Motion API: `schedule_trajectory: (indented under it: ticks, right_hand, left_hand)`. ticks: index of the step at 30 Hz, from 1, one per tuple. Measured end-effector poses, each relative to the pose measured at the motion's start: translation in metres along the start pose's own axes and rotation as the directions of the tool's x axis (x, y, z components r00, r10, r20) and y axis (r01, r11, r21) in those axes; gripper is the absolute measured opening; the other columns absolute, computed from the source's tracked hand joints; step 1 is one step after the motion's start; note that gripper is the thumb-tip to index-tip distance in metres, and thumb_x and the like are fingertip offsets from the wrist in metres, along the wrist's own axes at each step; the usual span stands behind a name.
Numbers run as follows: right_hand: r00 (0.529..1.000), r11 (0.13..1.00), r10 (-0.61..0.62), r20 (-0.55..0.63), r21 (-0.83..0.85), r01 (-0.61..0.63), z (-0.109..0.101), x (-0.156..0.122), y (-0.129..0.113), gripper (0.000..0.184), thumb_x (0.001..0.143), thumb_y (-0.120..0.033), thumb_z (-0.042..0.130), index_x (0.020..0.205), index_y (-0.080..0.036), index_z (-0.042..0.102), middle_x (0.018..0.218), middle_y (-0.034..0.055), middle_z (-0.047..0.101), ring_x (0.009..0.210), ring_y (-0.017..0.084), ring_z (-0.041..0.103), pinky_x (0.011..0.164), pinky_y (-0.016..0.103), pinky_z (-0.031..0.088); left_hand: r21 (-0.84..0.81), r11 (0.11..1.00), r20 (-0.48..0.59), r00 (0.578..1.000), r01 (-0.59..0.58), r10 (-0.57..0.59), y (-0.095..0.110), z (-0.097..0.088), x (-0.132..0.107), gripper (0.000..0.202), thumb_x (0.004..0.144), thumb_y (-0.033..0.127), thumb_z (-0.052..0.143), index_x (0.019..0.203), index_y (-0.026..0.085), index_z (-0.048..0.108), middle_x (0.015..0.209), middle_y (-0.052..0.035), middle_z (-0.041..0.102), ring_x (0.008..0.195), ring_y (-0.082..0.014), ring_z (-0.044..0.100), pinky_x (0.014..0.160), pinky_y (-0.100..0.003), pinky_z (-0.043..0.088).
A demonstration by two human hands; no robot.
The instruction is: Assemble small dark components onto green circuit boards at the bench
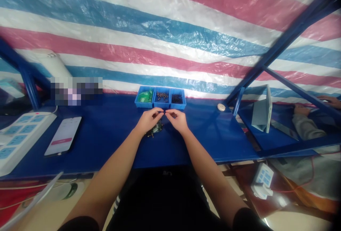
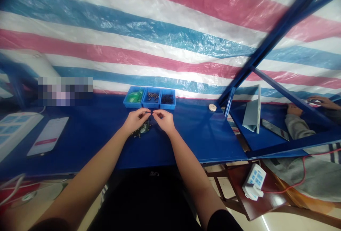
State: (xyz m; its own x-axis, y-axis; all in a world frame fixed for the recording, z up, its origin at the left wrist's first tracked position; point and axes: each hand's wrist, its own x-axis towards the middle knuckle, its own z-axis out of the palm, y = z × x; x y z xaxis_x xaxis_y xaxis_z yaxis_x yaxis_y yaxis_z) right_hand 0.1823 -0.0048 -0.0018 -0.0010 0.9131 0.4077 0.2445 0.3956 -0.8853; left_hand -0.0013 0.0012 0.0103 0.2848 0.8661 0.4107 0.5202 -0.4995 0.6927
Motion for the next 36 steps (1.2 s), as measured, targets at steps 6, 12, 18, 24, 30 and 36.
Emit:
schedule_trajectory:
  ticks: [6,12,18,24,30,36]
  right_hand:
    - [1.000,1.000,-0.008,0.014,0.008,0.008,0.0014,-0.0007,0.0017,0.025,0.080,-0.037,0.066,0.098,-0.021,0.074,0.087,0.0042,0.074,0.074,0.018,0.068,0.074,0.032,0.057]
    - [1.000,1.000,-0.012,-0.008,-0.013,0.012,0.0001,-0.0006,-0.0010,0.022,0.081,-0.037,0.066,0.094,-0.022,0.074,0.088,0.0043,0.074,0.073,0.018,0.068,0.073,0.033,0.057]
    - [1.000,1.000,-0.011,-0.008,0.005,0.011,0.0005,-0.0008,-0.0016,0.023,0.081,-0.037,0.066,0.095,-0.022,0.074,0.086,0.0046,0.074,0.073,0.019,0.067,0.072,0.033,0.057]
    - [0.999,1.000,-0.026,-0.022,-0.003,0.026,0.0003,-0.0006,-0.0003,0.023,0.082,-0.037,0.065,0.096,-0.022,0.074,0.091,0.0048,0.074,0.074,0.019,0.067,0.073,0.033,0.057]
    - [1.000,1.000,-0.004,0.000,-0.004,0.004,0.0007,-0.0010,-0.0006,0.023,0.081,-0.037,0.066,0.096,-0.022,0.074,0.088,0.0047,0.074,0.074,0.019,0.068,0.073,0.033,0.057]
    - [0.999,0.999,-0.031,0.009,-0.004,0.032,0.0011,-0.0012,0.0026,0.024,0.082,-0.036,0.065,0.098,-0.021,0.074,0.088,0.0048,0.074,0.074,0.018,0.068,0.072,0.032,0.057]
  left_hand:
    - [0.034,0.999,0.012,1.000,0.018,-0.018,0.0005,-0.0017,0.0012,0.031,0.095,0.046,0.045,0.097,0.022,0.064,0.068,0.0023,0.063,0.060,-0.0125,0.058,0.061,-0.023,0.044]
    - [-0.001,1.000,0.010,1.000,0.024,-0.024,0.0011,0.0006,0.0009,0.033,0.093,0.048,0.047,0.105,0.022,0.062,0.069,0.0020,0.064,0.063,-0.0134,0.060,0.062,-0.023,0.045]
    - [0.005,1.000,0.007,1.000,0.004,-0.004,0.0015,0.0026,0.0012,0.031,0.094,0.046,0.047,0.100,0.022,0.065,0.071,0.0017,0.066,0.062,-0.0131,0.060,0.063,-0.023,0.045]
    - [0.016,1.000,-0.005,1.000,0.009,-0.009,0.0011,0.0008,0.0009,0.030,0.091,0.047,0.052,0.099,0.023,0.067,0.073,0.0013,0.066,0.064,-0.0133,0.060,0.065,-0.024,0.046]
    - [0.030,1.000,0.008,1.000,0.001,-0.001,0.0013,-0.0009,0.0005,0.031,0.092,0.047,0.050,0.098,0.022,0.067,0.069,0.0021,0.064,0.061,-0.0124,0.057,0.062,-0.023,0.044]
    - [0.029,0.999,0.018,1.000,0.015,-0.015,0.0029,-0.0023,-0.0006,0.029,0.092,0.046,0.051,0.102,0.022,0.065,0.069,0.0035,0.064,0.062,-0.0116,0.058,0.063,-0.022,0.044]
